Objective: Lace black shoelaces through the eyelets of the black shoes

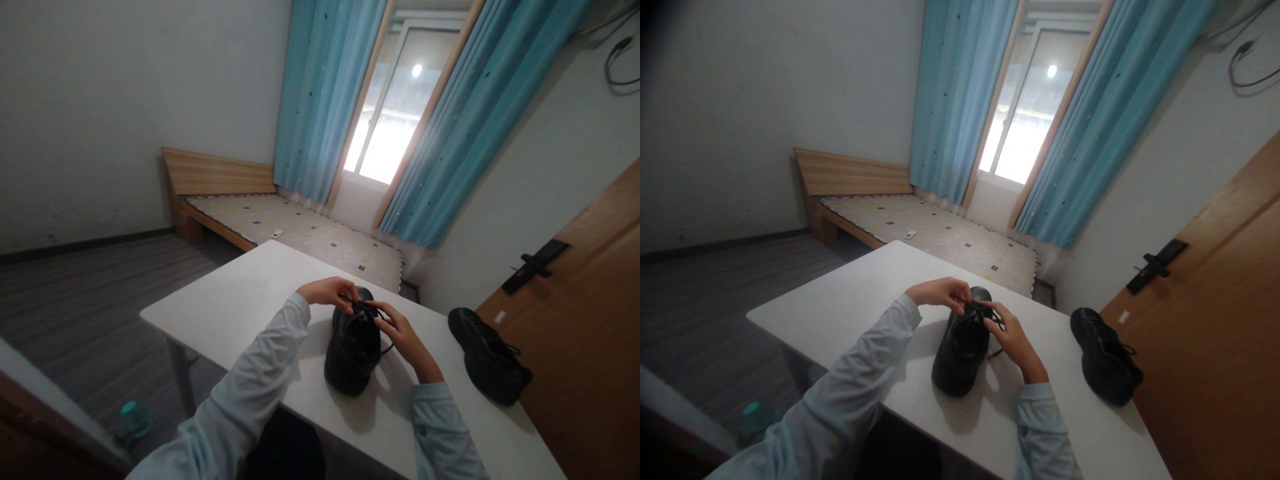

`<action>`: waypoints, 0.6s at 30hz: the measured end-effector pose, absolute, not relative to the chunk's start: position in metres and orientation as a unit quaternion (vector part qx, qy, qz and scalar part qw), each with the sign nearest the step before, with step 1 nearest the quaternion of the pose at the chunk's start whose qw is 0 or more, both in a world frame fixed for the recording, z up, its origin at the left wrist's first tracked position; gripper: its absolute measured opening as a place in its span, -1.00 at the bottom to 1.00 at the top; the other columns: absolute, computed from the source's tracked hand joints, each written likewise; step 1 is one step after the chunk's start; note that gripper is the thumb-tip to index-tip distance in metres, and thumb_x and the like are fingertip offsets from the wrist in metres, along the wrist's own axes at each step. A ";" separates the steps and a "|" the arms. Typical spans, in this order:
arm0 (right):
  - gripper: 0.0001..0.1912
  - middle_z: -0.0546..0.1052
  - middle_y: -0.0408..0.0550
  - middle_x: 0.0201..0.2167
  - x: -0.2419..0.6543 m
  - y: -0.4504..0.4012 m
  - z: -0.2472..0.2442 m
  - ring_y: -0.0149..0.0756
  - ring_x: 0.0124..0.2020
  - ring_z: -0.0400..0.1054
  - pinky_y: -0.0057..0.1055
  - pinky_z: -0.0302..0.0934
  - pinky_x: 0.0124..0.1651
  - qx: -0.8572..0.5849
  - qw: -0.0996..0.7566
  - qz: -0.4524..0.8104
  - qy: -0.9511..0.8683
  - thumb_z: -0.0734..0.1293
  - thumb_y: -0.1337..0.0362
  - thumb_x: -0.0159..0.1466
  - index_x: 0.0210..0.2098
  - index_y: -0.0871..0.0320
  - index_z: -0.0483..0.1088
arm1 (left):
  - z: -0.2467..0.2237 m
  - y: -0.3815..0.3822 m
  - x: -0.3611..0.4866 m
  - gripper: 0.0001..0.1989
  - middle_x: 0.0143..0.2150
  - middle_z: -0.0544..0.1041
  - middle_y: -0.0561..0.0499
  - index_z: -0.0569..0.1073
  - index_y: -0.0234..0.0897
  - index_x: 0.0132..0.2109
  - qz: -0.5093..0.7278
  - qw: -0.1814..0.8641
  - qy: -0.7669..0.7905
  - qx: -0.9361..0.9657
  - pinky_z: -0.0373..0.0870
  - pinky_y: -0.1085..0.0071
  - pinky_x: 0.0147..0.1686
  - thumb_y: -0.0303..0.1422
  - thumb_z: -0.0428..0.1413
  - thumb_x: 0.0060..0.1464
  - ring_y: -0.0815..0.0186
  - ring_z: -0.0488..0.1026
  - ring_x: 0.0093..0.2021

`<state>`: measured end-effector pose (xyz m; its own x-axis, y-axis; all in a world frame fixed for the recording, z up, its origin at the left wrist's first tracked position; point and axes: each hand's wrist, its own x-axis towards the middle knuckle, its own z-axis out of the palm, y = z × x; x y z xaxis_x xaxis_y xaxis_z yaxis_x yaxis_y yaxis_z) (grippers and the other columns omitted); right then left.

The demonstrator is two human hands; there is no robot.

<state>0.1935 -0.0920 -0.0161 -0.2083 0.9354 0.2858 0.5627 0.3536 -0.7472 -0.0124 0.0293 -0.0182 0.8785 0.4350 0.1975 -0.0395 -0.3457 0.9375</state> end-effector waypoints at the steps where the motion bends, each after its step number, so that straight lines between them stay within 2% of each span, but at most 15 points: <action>1: -0.61 0.42 0.06 0.00 0.194 -0.092 -0.016 -0.10 0.06 0.28 -0.20 0.25 0.01 -0.509 0.370 0.254 -0.735 0.23 0.13 0.22 0.01 0.12 0.34 | -0.019 0.030 -0.012 -0.55 -0.41 0.48 0.05 0.45 -0.37 -0.26 0.215 0.555 0.129 0.793 0.29 0.45 -0.33 -0.25 0.36 -0.34 0.39 0.40 -0.37; 11: -0.60 0.40 0.06 0.02 0.193 -0.092 -0.016 -0.12 0.07 0.27 -0.22 0.24 0.00 -0.512 0.363 0.252 -0.737 0.22 0.15 0.23 0.02 0.13 0.32 | -0.014 0.031 -0.011 -0.72 -0.38 0.45 0.05 0.38 -0.36 -0.29 0.372 0.437 0.175 0.800 0.28 0.46 -0.31 -0.31 0.25 -0.13 0.41 0.37 -0.36; 18: -0.62 0.42 0.05 0.02 0.193 -0.092 -0.015 -0.09 0.07 0.27 -0.19 0.25 0.00 -0.513 0.369 0.249 -0.734 0.24 0.15 0.22 0.01 0.11 0.34 | -0.014 0.026 -0.002 -0.70 -0.42 0.37 0.11 0.28 -0.33 -0.28 0.407 0.503 0.149 0.747 0.36 0.44 -0.36 -0.35 0.24 -0.13 0.45 0.38 -0.42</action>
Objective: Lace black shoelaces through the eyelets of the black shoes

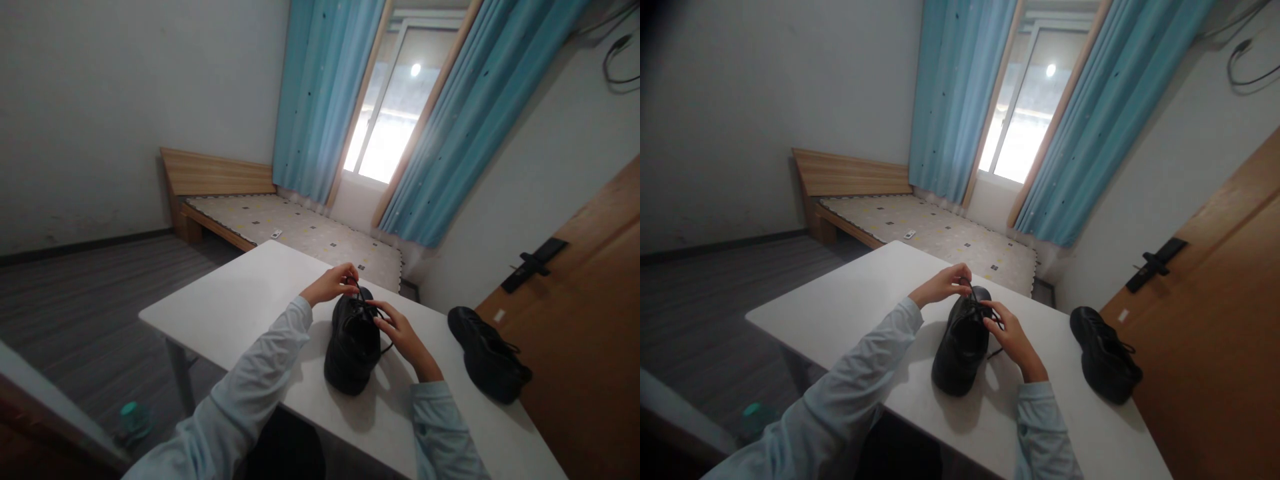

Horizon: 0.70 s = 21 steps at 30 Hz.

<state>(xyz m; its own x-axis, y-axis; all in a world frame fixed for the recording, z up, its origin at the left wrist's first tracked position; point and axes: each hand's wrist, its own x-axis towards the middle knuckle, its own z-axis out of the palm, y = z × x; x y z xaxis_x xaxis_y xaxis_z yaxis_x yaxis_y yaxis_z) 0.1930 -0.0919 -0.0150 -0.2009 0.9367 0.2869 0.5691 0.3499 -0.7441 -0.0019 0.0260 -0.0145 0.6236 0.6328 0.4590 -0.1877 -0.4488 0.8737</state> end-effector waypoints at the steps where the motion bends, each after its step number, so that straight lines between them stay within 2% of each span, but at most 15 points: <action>1: -0.62 0.42 0.05 0.02 0.193 -0.092 -0.015 -0.09 0.07 0.27 -0.19 0.25 0.00 -0.513 0.370 0.248 -0.734 0.24 0.15 0.22 0.01 0.11 0.34 | -0.014 0.025 -0.001 -0.70 -0.41 0.36 0.12 0.28 -0.33 -0.29 0.414 0.510 0.150 0.739 0.38 0.43 -0.36 -0.36 0.24 -0.13 0.45 0.39 -0.42; 7: -0.62 0.43 0.05 0.01 0.192 -0.092 -0.015 -0.07 0.06 0.29 -0.17 0.26 -0.01 -0.511 0.375 0.242 -0.735 0.25 0.15 0.21 0.00 0.11 0.35 | -0.009 0.021 0.000 -0.70 -0.33 0.32 0.10 0.27 -0.33 -0.28 0.466 0.535 0.170 0.684 0.46 0.39 -0.37 -0.33 0.22 -0.11 0.44 0.44 -0.39; 12: -0.61 0.42 0.06 0.02 0.193 -0.092 -0.017 -0.09 0.06 0.28 -0.20 0.26 -0.02 -0.514 0.379 0.246 -0.729 0.24 0.15 0.21 0.01 0.12 0.34 | 0.002 0.013 -0.003 -0.65 -0.35 0.30 0.12 0.30 -0.35 -0.27 0.442 0.588 0.142 0.663 0.46 0.37 -0.31 -0.31 0.26 -0.16 0.45 0.42 -0.36; 17: -0.62 0.35 0.06 0.06 0.192 -0.092 -0.017 -0.09 0.07 0.24 -0.35 0.34 -0.23 -0.528 0.385 0.211 -0.727 0.25 0.15 0.20 -0.01 0.10 0.35 | 0.007 0.006 -0.007 -0.65 -0.36 0.36 0.10 0.31 -0.36 -0.28 0.433 0.616 0.113 0.648 0.44 0.34 -0.26 -0.29 0.26 -0.16 0.42 0.42 -0.33; 21: -0.63 0.37 0.08 -0.01 0.193 -0.089 -0.018 -0.13 -0.08 0.33 -0.44 0.35 -0.47 -0.549 0.420 0.213 -0.690 0.21 0.06 0.21 -0.10 0.13 0.40 | 0.009 0.004 -0.010 -0.64 -0.43 0.40 0.10 0.32 -0.35 -0.28 0.428 0.623 0.108 0.646 0.39 0.44 -0.36 -0.25 0.26 -0.15 0.44 0.42 -0.43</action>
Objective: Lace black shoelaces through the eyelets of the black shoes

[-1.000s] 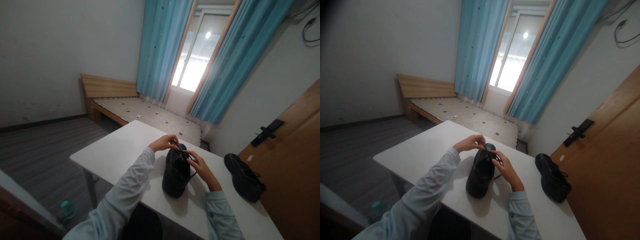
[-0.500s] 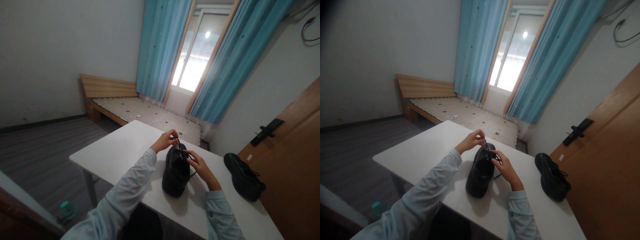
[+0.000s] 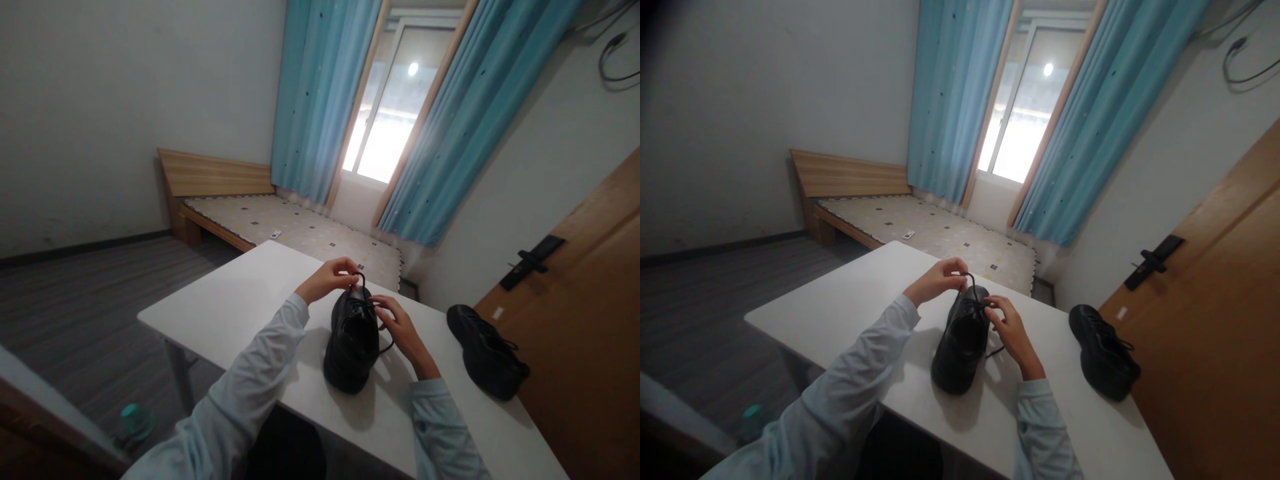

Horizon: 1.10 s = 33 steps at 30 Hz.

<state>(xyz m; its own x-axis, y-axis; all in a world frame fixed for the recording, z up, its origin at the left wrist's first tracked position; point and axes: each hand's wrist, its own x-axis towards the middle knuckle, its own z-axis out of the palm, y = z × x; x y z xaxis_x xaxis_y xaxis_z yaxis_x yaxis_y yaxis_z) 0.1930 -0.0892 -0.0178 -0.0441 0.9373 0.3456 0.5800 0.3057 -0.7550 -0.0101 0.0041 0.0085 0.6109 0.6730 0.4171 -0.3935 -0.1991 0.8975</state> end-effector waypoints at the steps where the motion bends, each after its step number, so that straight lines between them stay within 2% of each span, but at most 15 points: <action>1: -0.63 0.39 0.08 -0.06 0.194 -0.088 -0.018 -0.15 -0.14 0.34 -0.45 0.34 -0.52 -0.559 0.429 0.213 -0.677 0.20 0.04 0.21 -0.14 0.14 0.41 | 0.009 0.004 -0.011 -0.64 -0.47 0.38 0.11 0.33 -0.35 -0.28 0.425 0.626 0.114 0.644 0.35 0.48 -0.42 -0.23 0.25 -0.15 0.47 0.39 -0.49; 4: -0.63 0.45 0.06 -0.26 0.199 -0.086 -0.021 -0.22 -0.32 0.36 -0.49 0.28 -0.66 -0.596 0.451 0.201 -0.634 0.22 0.01 0.18 -0.26 0.18 0.44 | 0.011 0.004 -0.012 -0.64 -0.57 0.30 0.13 0.38 -0.40 -0.36 0.411 0.635 0.125 0.642 0.20 0.55 -0.57 -0.12 0.16 -0.07 0.52 0.28 -0.60; 8: -0.65 0.40 -0.08 -0.55 0.203 -0.086 -0.023 -0.34 -0.56 0.30 -0.51 0.17 -0.75 -0.610 0.467 0.260 -0.585 0.36 0.05 0.05 -0.34 0.22 0.42 | 0.011 0.006 -0.011 -0.54 -0.65 0.24 0.14 0.40 -0.42 -0.45 0.389 0.611 0.149 0.674 0.11 0.57 -0.61 -0.03 0.03 0.02 0.54 0.22 -0.63; 11: -0.62 0.41 -0.10 -0.53 0.201 -0.089 -0.020 -0.43 -0.64 0.27 -0.55 0.10 -0.78 -0.592 0.477 0.319 -0.566 0.44 0.07 -0.04 -0.36 0.22 0.41 | 0.007 0.009 -0.010 -0.57 -0.67 0.22 0.17 0.41 -0.39 -0.38 0.352 0.569 0.195 0.717 0.06 0.57 -0.65 -0.03 0.03 0.03 0.53 0.20 -0.68; 14: -0.60 0.43 -0.10 -0.50 0.197 -0.092 -0.017 -0.50 -0.69 0.21 -0.58 0.04 -0.78 -0.574 0.474 0.356 -0.565 0.45 0.03 -0.04 -0.36 0.22 0.41 | 0.000 0.013 -0.007 -0.61 -0.63 0.28 0.17 0.43 -0.38 -0.31 0.314 0.525 0.220 0.760 0.06 0.57 -0.65 -0.07 0.10 -0.02 0.53 0.20 -0.66; 20: -0.58 0.41 -0.15 -0.57 0.191 -0.093 -0.013 -0.52 -0.72 0.17 -0.57 0.01 -0.77 -0.564 0.463 0.352 -0.587 0.44 -0.01 -0.02 -0.37 0.22 0.41 | -0.010 0.022 -0.004 -0.71 -0.40 0.50 0.01 0.51 -0.39 -0.30 0.298 0.444 0.176 0.827 0.25 0.51 -0.38 -0.22 0.21 -0.08 0.43 0.37 -0.40; 24: -0.56 0.31 -0.23 -0.71 0.188 -0.092 -0.014 -0.52 -0.76 0.11 -0.57 -0.06 -0.77 -0.582 0.457 0.338 -0.582 0.42 -0.07 -0.04 -0.43 0.20 0.38 | -0.011 0.025 -0.005 -0.76 -0.34 0.54 -0.02 0.53 -0.36 -0.26 0.284 0.412 0.167 0.850 0.28 0.48 -0.29 -0.29 0.21 -0.08 0.38 0.41 -0.32; 28: -0.56 0.26 -0.28 -0.73 0.188 -0.089 -0.019 -0.51 -0.76 0.07 -0.56 -0.12 -0.75 -0.576 0.459 0.339 -0.584 0.41 -0.09 -0.03 -0.46 0.16 0.32 | -0.011 0.025 -0.006 -0.79 -0.31 0.56 -0.03 0.54 -0.35 -0.24 0.281 0.402 0.166 0.856 0.29 0.46 -0.22 -0.33 0.20 -0.05 0.36 0.44 -0.28; 33: -0.58 0.23 -0.28 -0.73 0.190 -0.085 -0.024 -0.45 -0.72 0.10 -0.50 -0.04 -0.70 -0.575 0.452 0.318 -0.603 0.39 -0.11 0.00 -0.46 0.13 0.31 | -0.011 0.025 -0.007 -0.80 -0.20 0.57 -0.02 0.54 -0.30 -0.20 0.299 0.377 0.189 0.856 0.30 0.45 -0.14 -0.37 0.16 -0.01 0.33 0.45 -0.20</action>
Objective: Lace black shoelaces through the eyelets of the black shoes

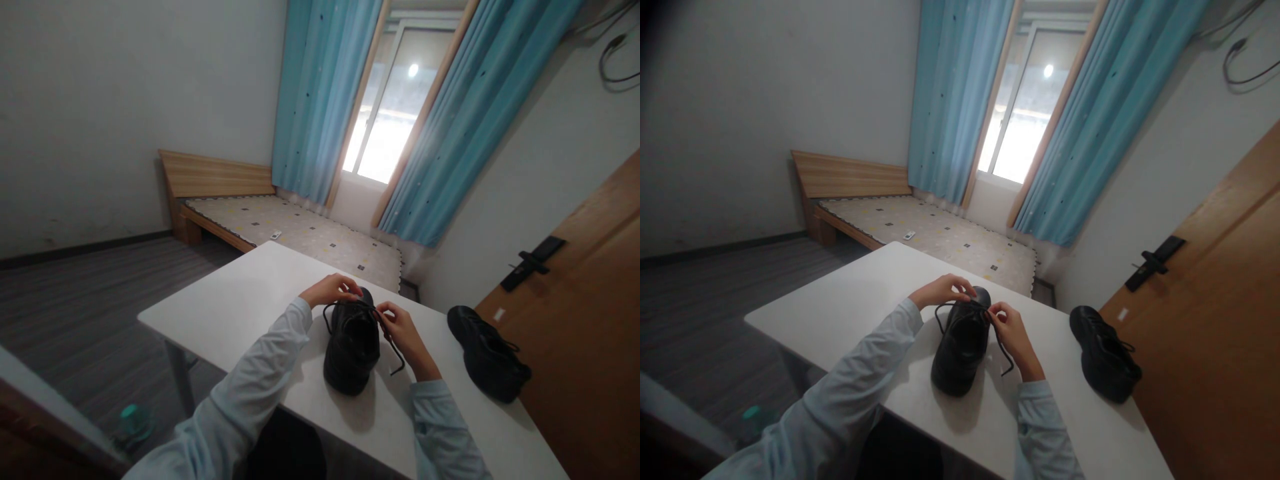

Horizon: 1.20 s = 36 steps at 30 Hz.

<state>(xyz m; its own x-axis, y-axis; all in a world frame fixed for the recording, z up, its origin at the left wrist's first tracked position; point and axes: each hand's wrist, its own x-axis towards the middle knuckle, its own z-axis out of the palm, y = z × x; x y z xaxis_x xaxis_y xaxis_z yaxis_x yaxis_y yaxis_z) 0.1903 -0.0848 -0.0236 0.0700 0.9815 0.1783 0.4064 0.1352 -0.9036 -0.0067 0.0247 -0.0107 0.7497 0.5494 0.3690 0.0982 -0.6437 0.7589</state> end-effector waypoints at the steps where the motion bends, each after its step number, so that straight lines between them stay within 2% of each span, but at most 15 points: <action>1: -0.59 0.23 -0.27 -0.73 0.191 -0.084 -0.024 -0.44 -0.72 0.11 -0.49 -0.02 -0.69 -0.575 0.452 0.310 -0.607 0.38 -0.11 0.00 -0.46 0.12 0.32 | -0.011 0.025 -0.007 -0.79 -0.18 0.57 -0.02 0.54 -0.29 -0.18 0.305 0.376 0.189 0.854 0.30 0.45 -0.13 -0.38 0.15 0.00 0.33 0.45 -0.18; 5: -0.63 0.24 -0.25 -0.71 0.191 -0.084 -0.024 -0.43 -0.71 0.11 -0.47 -0.03 -0.68 -0.577 0.447 0.274 -0.626 0.33 -0.08 0.08 -0.45 0.12 0.32 | -0.013 0.025 -0.008 -0.73 -0.11 0.55 -0.01 0.51 -0.27 -0.09 0.303 0.371 0.178 0.860 0.28 0.47 -0.08 -0.41 0.13 0.02 0.31 0.44 -0.08; 9: -0.68 0.28 -0.22 -0.68 0.191 -0.083 -0.024 -0.39 -0.67 0.16 -0.46 0.01 -0.64 -0.579 0.442 0.245 -0.639 0.31 -0.03 0.13 -0.44 0.11 0.31 | -0.013 0.026 -0.008 -0.71 -0.09 0.55 -0.01 0.51 -0.25 -0.06 0.264 0.344 0.183 0.882 0.26 0.47 -0.05 -0.41 0.12 0.03 0.30 0.45 -0.08; 17: -0.72 0.42 -0.12 -0.54 0.188 -0.083 -0.024 -0.29 -0.48 0.29 -0.38 0.17 -0.40 -0.572 0.466 0.175 -0.652 0.29 0.04 0.16 -0.44 0.13 0.33 | -0.018 0.029 -0.006 -0.73 -0.12 0.57 0.02 0.52 -0.26 -0.08 0.243 0.342 0.188 0.888 0.26 0.52 -0.09 -0.40 0.08 0.07 0.33 0.46 -0.12; 20: -0.72 0.43 -0.10 -0.50 0.187 -0.081 -0.024 -0.28 -0.43 0.30 -0.36 0.17 -0.33 -0.556 0.490 0.165 -0.651 0.31 0.04 0.14 -0.47 0.15 0.35 | -0.018 0.029 -0.005 -0.70 -0.16 0.57 0.02 0.53 -0.29 -0.08 0.236 0.353 0.213 0.880 0.28 0.52 -0.12 -0.27 0.02 0.13 0.33 0.45 -0.16; 23: -0.72 0.43 -0.11 -0.52 0.187 -0.080 -0.025 -0.28 -0.42 0.29 -0.36 0.16 -0.32 -0.546 0.507 0.183 -0.641 0.33 0.05 0.13 -0.48 0.15 0.36 | -0.017 0.028 -0.005 -0.56 -0.17 0.57 0.02 0.54 -0.30 -0.10 0.238 0.364 0.236 0.869 0.28 0.49 -0.10 -0.09 -0.08 0.16 0.32 0.44 -0.16; 26: -0.72 0.42 -0.13 -0.53 0.186 -0.079 -0.025 -0.30 -0.44 0.27 -0.38 0.15 -0.34 -0.533 0.525 0.219 -0.627 0.36 0.05 0.10 -0.49 0.14 0.36 | -0.016 0.027 -0.005 -0.47 -0.11 0.56 0.01 0.53 -0.32 -0.10 0.243 0.374 0.239 0.862 0.24 0.48 -0.02 -0.04 -0.16 0.18 0.30 0.43 -0.10; 32: -0.72 0.33 -0.23 -0.63 0.185 -0.083 -0.020 -0.45 -0.62 0.11 -0.48 -0.07 -0.58 -0.518 0.531 0.338 -0.579 0.40 0.06 0.07 -0.46 0.13 0.34 | -0.016 0.026 -0.005 -0.40 -0.08 0.55 -0.04 0.53 -0.36 -0.10 0.243 0.386 0.233 0.859 0.22 0.46 0.03 0.01 -0.20 0.18 0.28 0.43 -0.06; 36: -0.70 0.48 -0.15 -0.46 0.187 -0.086 -0.018 -0.39 -0.46 0.29 -0.47 0.10 -0.43 -0.477 0.545 0.401 -0.561 0.45 0.18 0.03 -0.28 0.11 0.37 | -0.015 0.025 -0.005 -0.38 -0.09 0.55 -0.03 0.53 -0.36 -0.10 0.242 0.393 0.232 0.856 0.21 0.46 0.03 0.03 -0.21 0.17 0.28 0.43 -0.06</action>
